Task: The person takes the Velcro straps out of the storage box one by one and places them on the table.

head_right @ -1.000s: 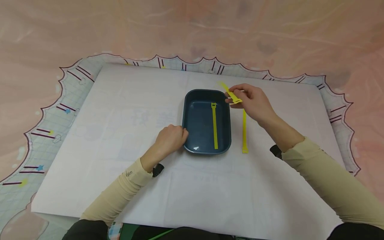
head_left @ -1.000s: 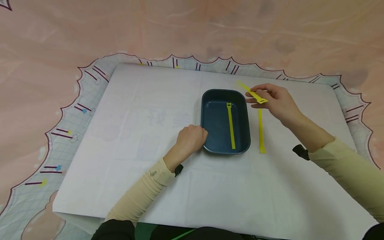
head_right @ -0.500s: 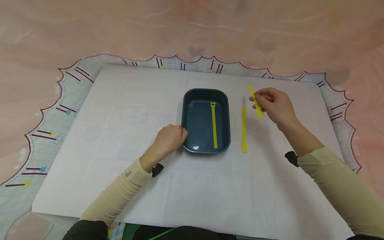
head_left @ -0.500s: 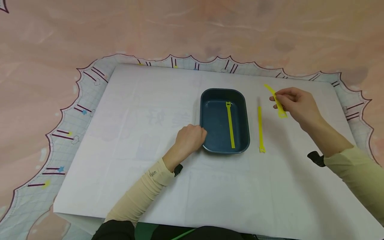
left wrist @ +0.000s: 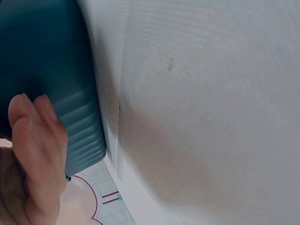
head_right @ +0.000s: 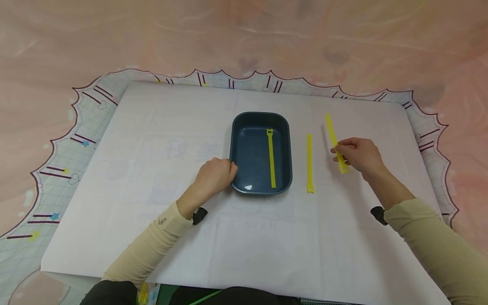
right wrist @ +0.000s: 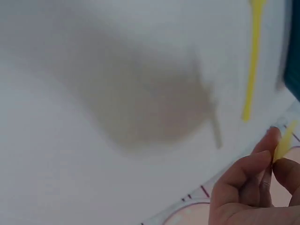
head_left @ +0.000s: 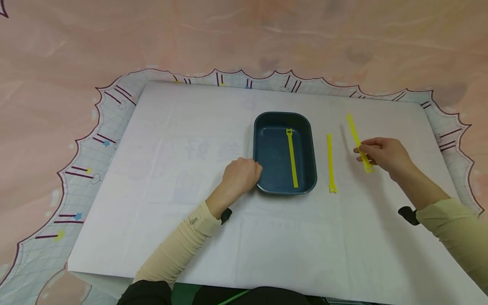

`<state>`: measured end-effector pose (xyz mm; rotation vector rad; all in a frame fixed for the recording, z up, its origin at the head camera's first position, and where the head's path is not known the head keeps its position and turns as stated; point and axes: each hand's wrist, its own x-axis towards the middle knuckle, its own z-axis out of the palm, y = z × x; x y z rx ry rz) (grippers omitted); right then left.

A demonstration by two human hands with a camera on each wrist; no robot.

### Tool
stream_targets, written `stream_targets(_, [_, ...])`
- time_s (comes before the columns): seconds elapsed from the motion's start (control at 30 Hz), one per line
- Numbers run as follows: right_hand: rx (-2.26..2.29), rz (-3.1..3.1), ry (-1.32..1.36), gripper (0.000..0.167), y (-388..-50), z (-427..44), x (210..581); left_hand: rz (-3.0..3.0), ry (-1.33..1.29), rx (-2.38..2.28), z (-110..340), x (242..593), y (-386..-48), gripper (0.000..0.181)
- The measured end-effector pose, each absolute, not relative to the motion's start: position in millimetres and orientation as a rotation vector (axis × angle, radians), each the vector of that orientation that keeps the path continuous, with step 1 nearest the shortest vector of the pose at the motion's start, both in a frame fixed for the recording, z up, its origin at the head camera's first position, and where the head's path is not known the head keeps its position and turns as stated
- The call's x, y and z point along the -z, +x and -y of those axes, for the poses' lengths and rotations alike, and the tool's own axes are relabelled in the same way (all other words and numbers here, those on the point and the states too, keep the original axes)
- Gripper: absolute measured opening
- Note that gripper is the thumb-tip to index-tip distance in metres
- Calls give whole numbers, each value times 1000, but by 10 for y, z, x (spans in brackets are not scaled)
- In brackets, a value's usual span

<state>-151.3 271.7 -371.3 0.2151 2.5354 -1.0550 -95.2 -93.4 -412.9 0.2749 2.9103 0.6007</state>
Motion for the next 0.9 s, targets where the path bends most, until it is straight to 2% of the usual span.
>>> stream_targets(0.17, [929, -2472, 262, 47, -1449, -2748, 3924, -2917, 287, -611, 941, 4134, -947, 45])
stream_targets(0.33, [891, -2385, 248, 44, -1422, -2728, 4050, -2911, 294, -631, 946, 4138, -948, 45])
stream_targets(0.9, [703, -2397, 86, 38, -1422, -2698, 4083, -2912, 291, -616, 939, 4118, -949, 44])
